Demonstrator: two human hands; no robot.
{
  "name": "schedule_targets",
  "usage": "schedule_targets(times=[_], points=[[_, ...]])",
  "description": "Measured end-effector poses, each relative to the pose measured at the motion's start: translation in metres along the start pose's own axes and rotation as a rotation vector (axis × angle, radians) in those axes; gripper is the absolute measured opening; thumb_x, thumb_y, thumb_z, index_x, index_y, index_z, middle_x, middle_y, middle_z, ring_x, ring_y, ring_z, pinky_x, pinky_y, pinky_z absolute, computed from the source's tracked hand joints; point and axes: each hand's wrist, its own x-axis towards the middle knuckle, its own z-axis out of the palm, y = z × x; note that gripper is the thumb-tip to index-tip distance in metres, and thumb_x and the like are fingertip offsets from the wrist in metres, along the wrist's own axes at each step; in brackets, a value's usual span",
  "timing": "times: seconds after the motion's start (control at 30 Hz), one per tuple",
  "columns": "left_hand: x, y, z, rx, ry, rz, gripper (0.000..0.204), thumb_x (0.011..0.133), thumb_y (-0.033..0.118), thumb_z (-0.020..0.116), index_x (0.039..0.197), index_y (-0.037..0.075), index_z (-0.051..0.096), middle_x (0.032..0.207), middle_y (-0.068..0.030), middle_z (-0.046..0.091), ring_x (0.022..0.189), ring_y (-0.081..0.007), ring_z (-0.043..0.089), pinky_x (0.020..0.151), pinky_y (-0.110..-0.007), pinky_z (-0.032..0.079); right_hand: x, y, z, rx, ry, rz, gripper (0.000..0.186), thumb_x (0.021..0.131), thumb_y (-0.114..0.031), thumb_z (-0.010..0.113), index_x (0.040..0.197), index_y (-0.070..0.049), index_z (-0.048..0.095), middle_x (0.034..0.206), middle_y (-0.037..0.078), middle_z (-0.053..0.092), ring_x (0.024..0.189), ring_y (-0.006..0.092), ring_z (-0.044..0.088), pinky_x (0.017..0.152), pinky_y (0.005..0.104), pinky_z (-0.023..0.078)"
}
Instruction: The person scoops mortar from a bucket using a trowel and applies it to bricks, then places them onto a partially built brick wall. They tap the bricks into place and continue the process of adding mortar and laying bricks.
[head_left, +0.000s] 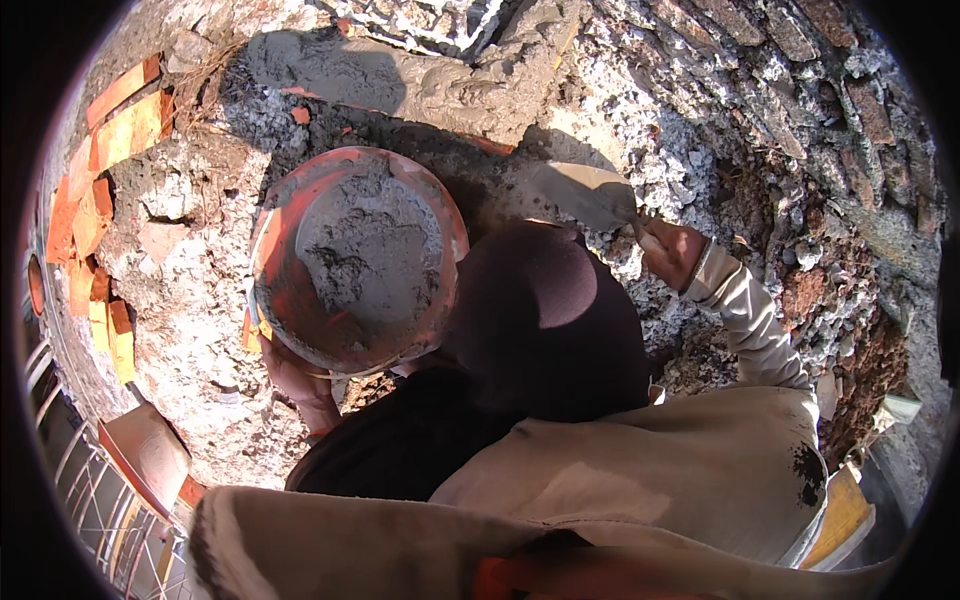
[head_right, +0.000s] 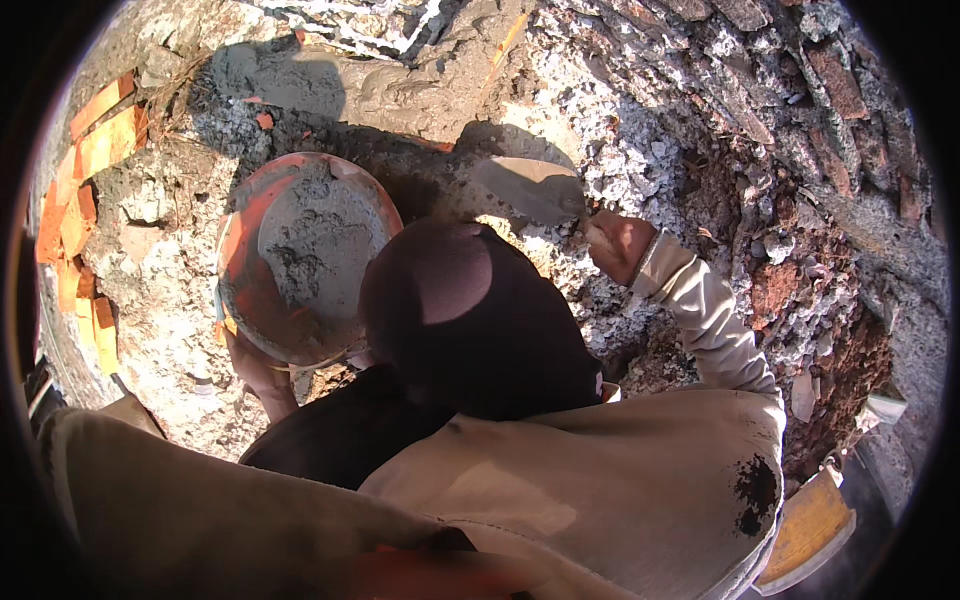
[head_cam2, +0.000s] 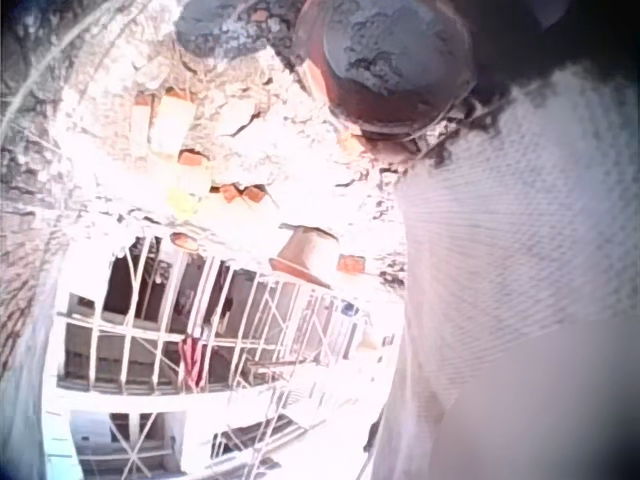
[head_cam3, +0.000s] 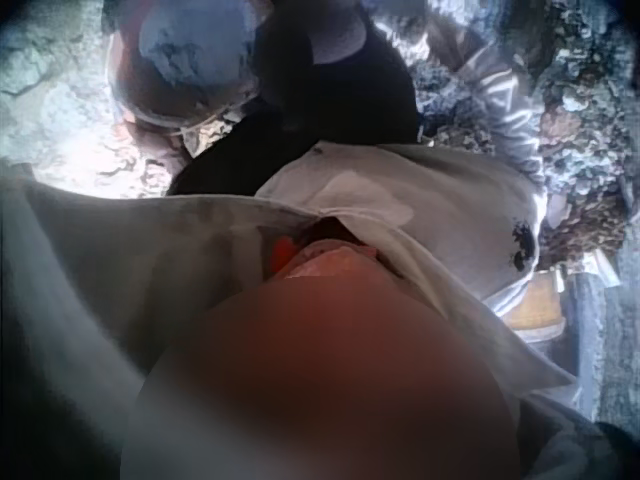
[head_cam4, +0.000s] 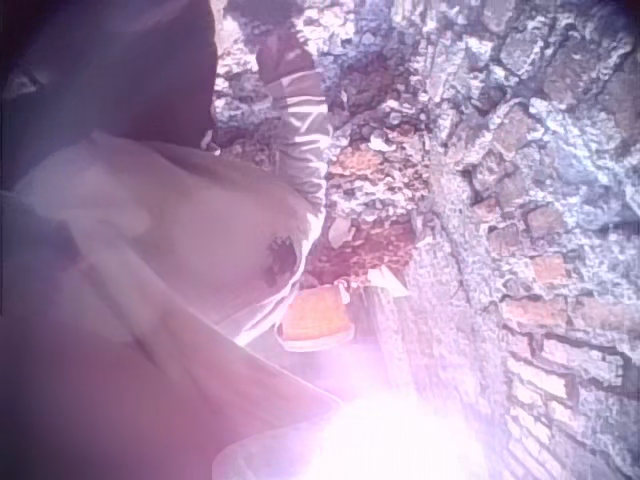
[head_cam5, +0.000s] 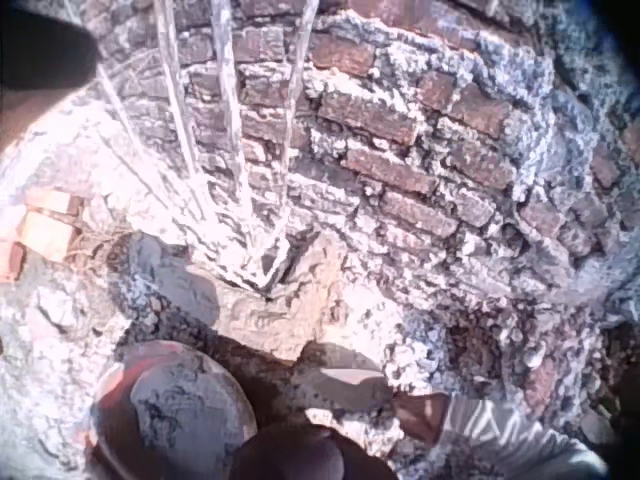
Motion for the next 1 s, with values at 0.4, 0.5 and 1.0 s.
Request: schedule_targets(times=[0.4, 0.5, 1.0], points=[[0.0, -0.009, -0.01, -0.096, 0.0, 0.078, 0.06, 0.104, 0.042, 0.029, 0.142, -0.004, 0.039, 0.144, -0.0196, 0.045, 0.133, -0.034, 0.042, 0.114, -0.045, 0.03, 0.122, -0.018, 0.118, -0.659, 0.493, -0.119, 0.037, 0.087, -0.016, 0.055, 0.114, 0.009, 0.055, 0.094, 0.02, 0.058, 0.073, 0.0287, 0.064, 0.056, 0.0422, 0.056], [-0.001, -0.009, -0.006, -0.115, -0.022, 0.077, 0.061, 0.104, 0.042, 0.029, 0.143, -0.003, 0.036, 0.145, -0.02, 0.043, 0.134, -0.0338, 0.04, 0.114, -0.045, 0.029, 0.098, -0.011, 0.105, -0.442, 0.597, -0.371, 0.036, 0.086, -0.015, 0.06, 0.115, 0.006, 0.055, 0.092, 0.018, 0.058, 0.073, 0.0265, 0.063, 0.059, 0.0353, 0.055], [0.004, -0.008, -0.016, -0.047, -0.02, 0.076, 0.06, 0.104, 0.043, 0.03, 0.141, -0.003, 0.04, 0.142, -0.0184, 0.047, 0.13, -0.0334, 0.045, 0.111, -0.045, 0.033, 0.136, -0.02, -0.083, -0.863, 0.153, -0.352, 0.026, 0.092, -0.017, 0.048, 0.116, -0.012, 0.057, 0.09, 0.008, 0.058, 0.072, 0.0294, 0.064, 0.066, 0.0385, 0.054]])
